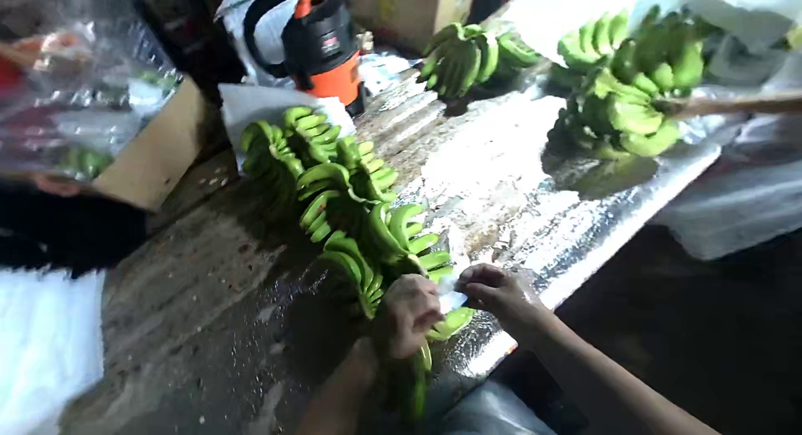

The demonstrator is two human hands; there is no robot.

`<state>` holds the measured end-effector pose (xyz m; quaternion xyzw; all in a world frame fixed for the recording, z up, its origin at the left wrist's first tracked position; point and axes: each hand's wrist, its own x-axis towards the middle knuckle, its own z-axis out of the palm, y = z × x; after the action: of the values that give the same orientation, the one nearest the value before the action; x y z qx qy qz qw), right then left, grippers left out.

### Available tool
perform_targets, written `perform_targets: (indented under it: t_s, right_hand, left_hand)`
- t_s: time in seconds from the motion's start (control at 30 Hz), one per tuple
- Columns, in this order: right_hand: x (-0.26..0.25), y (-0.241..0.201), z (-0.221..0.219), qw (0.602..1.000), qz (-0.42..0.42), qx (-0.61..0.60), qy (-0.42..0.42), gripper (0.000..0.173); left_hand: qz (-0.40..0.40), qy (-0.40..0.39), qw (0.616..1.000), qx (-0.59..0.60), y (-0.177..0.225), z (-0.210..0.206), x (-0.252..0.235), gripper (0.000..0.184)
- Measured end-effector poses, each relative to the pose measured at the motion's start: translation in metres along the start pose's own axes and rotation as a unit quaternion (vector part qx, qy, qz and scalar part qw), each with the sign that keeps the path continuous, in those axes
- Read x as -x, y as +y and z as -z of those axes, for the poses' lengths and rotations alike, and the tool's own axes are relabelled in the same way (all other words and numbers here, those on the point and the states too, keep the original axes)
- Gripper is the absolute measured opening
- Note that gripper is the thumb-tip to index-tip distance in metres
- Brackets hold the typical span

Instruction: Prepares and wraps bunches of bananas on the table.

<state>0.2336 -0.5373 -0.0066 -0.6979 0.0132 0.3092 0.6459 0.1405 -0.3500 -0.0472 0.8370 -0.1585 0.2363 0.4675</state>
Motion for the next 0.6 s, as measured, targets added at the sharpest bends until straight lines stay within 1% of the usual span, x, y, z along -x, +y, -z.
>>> perform_targets:
  t_s: [0.03,0.07,0.1,0.13,0.17,0.2,0.3,0.37,0.43,0.47,0.57,0.6]
  right_hand:
    - [-0.002,0.004,0.013,0.999,0.024,0.001,0.031,0.011]
    - [-0.004,0.006,0.026,0.997,0.045,0.002,0.06,0.012]
    - [-0.006,0.008,0.039,0.995,0.064,-0.003,0.082,0.013]
    - [-0.007,0.009,0.051,0.991,0.081,-0.008,0.103,0.014]
    - [-0.008,0.011,0.061,0.988,0.094,-0.01,0.12,0.014]
    - [-0.01,0.012,0.07,0.986,0.102,-0.003,0.134,0.018]
    - [-0.013,0.012,0.09,0.983,0.073,0.064,0.158,0.043]
    - [-0.016,0.014,0.099,0.982,0.06,0.096,0.15,0.047]
    - [-0.019,0.017,0.105,0.984,0.048,0.105,0.137,0.039]
    - [-0.022,0.018,0.108,0.985,0.047,0.102,0.133,0.033]
    - [-0.031,0.026,0.114,0.988,0.041,0.064,0.134,0.019]
    - [-0.034,0.026,0.116,0.989,0.033,0.036,0.136,0.018]
  left_hand:
    - [0.054,-0.026,0.998,0.034,0.002,0.008,-0.016,0.013]
    - [0.124,-0.058,0.99,0.019,0.003,0.017,-0.038,0.012]
    - [0.196,-0.108,0.974,-0.031,0.003,0.024,-0.066,0.015]
    - [0.253,-0.173,0.948,-0.089,-0.004,0.027,-0.094,0.02]
    - [0.293,-0.243,0.913,-0.147,-0.014,0.025,-0.121,0.023]
    - [0.315,-0.309,0.874,-0.203,-0.027,0.018,-0.144,0.026]
    - [0.322,-0.446,0.761,-0.343,-0.065,-0.016,-0.187,0.025]
    - [0.312,-0.506,0.69,-0.413,-0.072,-0.041,-0.197,0.024]
    - [0.309,-0.542,0.631,-0.461,-0.069,-0.062,-0.199,0.027]
    - [0.308,-0.549,0.609,-0.481,-0.069,-0.072,-0.199,0.029]
    - [0.314,-0.547,0.555,-0.542,-0.075,-0.095,-0.196,0.032]
    - [0.305,-0.544,0.55,-0.556,-0.077,-0.099,-0.198,0.032]
